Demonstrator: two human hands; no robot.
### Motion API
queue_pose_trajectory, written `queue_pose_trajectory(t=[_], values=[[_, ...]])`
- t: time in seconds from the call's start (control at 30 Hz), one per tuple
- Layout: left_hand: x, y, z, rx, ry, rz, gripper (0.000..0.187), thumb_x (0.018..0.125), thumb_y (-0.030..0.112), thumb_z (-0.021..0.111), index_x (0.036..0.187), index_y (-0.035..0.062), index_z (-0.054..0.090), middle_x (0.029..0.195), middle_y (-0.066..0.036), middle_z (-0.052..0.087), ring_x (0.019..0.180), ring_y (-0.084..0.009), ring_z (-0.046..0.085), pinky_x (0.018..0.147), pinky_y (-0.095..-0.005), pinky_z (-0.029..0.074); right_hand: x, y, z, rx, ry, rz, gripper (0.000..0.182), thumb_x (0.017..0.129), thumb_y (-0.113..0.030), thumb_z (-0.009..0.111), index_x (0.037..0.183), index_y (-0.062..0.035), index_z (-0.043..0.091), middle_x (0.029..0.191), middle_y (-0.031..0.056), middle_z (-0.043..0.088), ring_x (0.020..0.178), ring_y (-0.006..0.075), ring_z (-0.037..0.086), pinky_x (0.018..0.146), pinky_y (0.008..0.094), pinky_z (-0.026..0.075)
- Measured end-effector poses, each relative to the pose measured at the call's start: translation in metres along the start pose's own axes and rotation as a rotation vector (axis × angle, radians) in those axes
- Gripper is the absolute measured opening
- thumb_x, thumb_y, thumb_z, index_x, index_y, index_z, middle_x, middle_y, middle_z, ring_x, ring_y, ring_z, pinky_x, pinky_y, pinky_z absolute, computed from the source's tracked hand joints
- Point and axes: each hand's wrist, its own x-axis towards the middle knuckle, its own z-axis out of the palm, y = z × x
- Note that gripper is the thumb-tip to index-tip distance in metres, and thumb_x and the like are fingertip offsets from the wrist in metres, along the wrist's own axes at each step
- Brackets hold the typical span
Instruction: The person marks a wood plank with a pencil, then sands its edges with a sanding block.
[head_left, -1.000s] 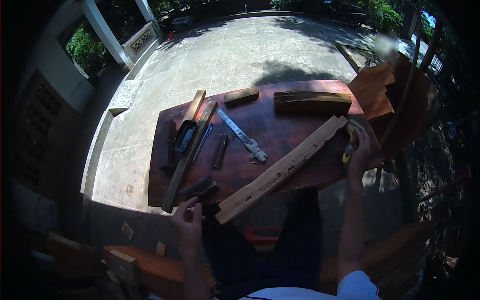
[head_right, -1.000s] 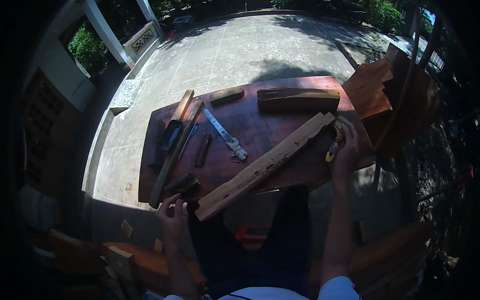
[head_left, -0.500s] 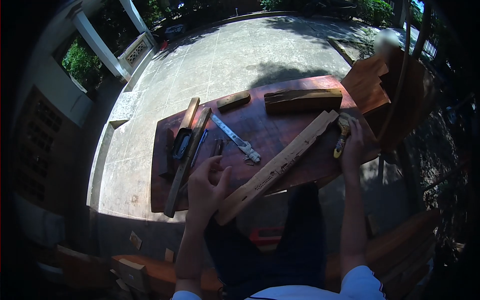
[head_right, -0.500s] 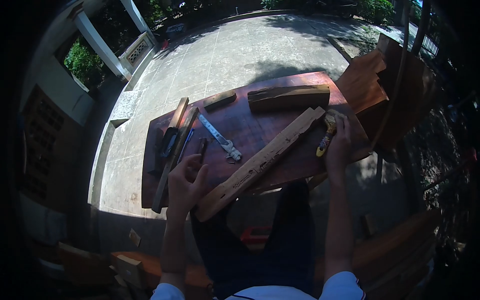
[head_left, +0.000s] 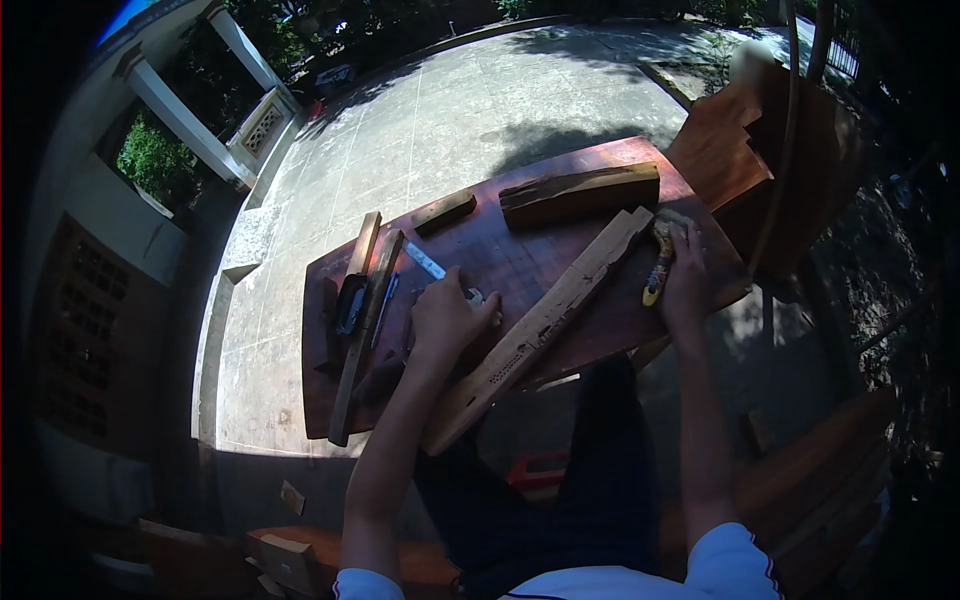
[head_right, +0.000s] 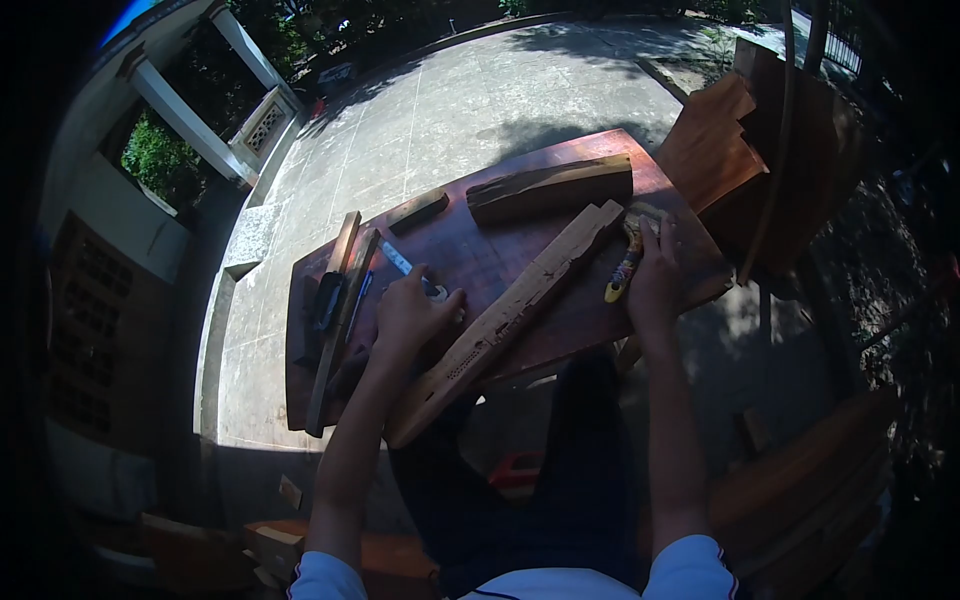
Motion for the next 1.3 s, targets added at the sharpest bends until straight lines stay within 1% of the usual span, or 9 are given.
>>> queue_pose_trajectory(t=[0.33,0.53,0.63,0.87,0.97,1.1,1.17,1.2,1.3], values=[[0.000,-0.019,-0.003,-0.101,0.085,-0.026,0.076,0.076,0.031,0.077,0.142,-0.0048,0.062,0.095,-0.025,0.079,0.097,-0.0411,0.080,0.087,-0.0465,0.063,-0.002,-0.004,-0.003,0.074,0.050,0.053,0.050,0.102,-0.001,0.054,0.151,-0.0062,0.061,0.167,0.0253,0.045,0.145,0.0459,0.055,0.117,0.0516,0.049],[-0.037,-0.027,-0.026,-0.368,0.182,-0.032,0.061,0.083,0.011,0.074,0.142,-0.0029,0.062,0.070,-0.008,0.065,0.065,-0.0170,0.067,0.065,-0.0347,0.055,-0.001,0.001,0.000,0.093,0.096,0.011,0.045,0.104,-0.005,0.053,0.148,-0.0045,0.062,0.163,0.0251,0.050,0.143,0.0446,0.056,0.116,0.0516,0.049],[-0.065,-0.031,-0.037,-0.644,0.190,-0.060,0.054,0.088,0.003,0.070,0.141,-0.0018,0.063,0.069,-0.001,0.060,0.064,-0.0062,0.060,0.062,-0.0268,0.049,-0.004,-0.001,-0.002,0.143,0.133,0.032,0.041,0.107,-0.009,0.052,0.146,-0.0045,0.063,0.161,0.0233,0.053,0.142,0.0441,0.057,0.115,0.0507,0.050],[-0.141,-0.035,-0.024,-0.827,0.389,0.164,0.059,0.088,-0.006,0.063,0.146,-0.0030,0.056,0.082,-0.003,0.068,0.069,-0.0069,0.065,0.065,-0.0241,0.051,-0.024,-0.021,-0.038,0.439,0.139,-0.260,0.033,0.104,-0.015,0.066,0.135,-0.0027,0.071,0.141,0.0169,0.070,0.130,0.0347,0.068,0.111,0.0450,0.053],[-0.189,-0.020,0.000,-0.914,0.366,0.257,0.064,0.086,-0.008,0.065,0.149,-0.0041,0.053,0.077,-0.003,0.067,0.068,-0.0059,0.067,0.065,-0.0217,0.052,-0.085,-0.070,-0.082,0.813,-0.256,-0.225,0.030,0.105,-0.015,0.067,0.130,0.0001,0.075,0.130,0.0174,0.076,0.127,0.0338,0.071,0.109,0.0418,0.054],[-0.243,0.008,0.035,-0.954,0.231,0.281,0.066,0.087,0.000,0.070,0.150,-0.0061,0.053,0.086,-0.007,0.074,0.073,-0.0103,0.069,0.072,-0.0262,0.057,-0.178,-0.095,-0.086,1.016,-0.838,-0.366,0.056,0.115,-0.045,0.054,0.148,-0.0001,0.063,0.144,0.0182,0.069,0.128,0.0308,0.070,0.109,0.0398,0.054],[-0.250,0.008,0.067,-0.855,0.296,0.315,0.062,0.090,0.010,0.080,0.147,-0.0040,0.059,0.084,-0.006,0.074,0.072,-0.0108,0.070,0.071,-0.0260,0.057,-0.214,-0.100,-0.084,1.117,-1.173,-0.101,0.050,0.117,-0.043,0.052,0.145,-0.0027,0.061,0.118,0.0099,0.073,0.104,0.0185,0.071,0.092,0.0346,0.057],[-0.251,0.007,0.080,-0.776,0.358,0.363,0.060,0.092,0.018,0.084,0.144,-0.0020,0.063,0.083,-0.008,0.077,0.072,-0.0137,0.075,0.068,-0.0269,0.059,-0.235,-0.102,-0.078,1.199,-1.133,0.019,0.049,0.118,-0.042,0.051,0.145,-0.0030,0.060,0.115,0.0085,0.072,0.101,0.0160,0.070,0.090,0.0337,0.057],[-0.276,-0.035,0.148,-0.722,-0.145,0.057,0.062,0.104,0.045,0.074,0.160,0.0253,0.057,0.184,-0.011,0.011,0.138,-0.0259,0.062,0.090,-0.0334,0.065,-0.267,-0.099,-0.065,1.336,-1.030,0.250,0.045,0.119,-0.039,0.048,0.145,-0.0037,0.060,0.108,0.0062,0.070,0.093,0.0111,0.067,0.084,0.0322,0.057]])
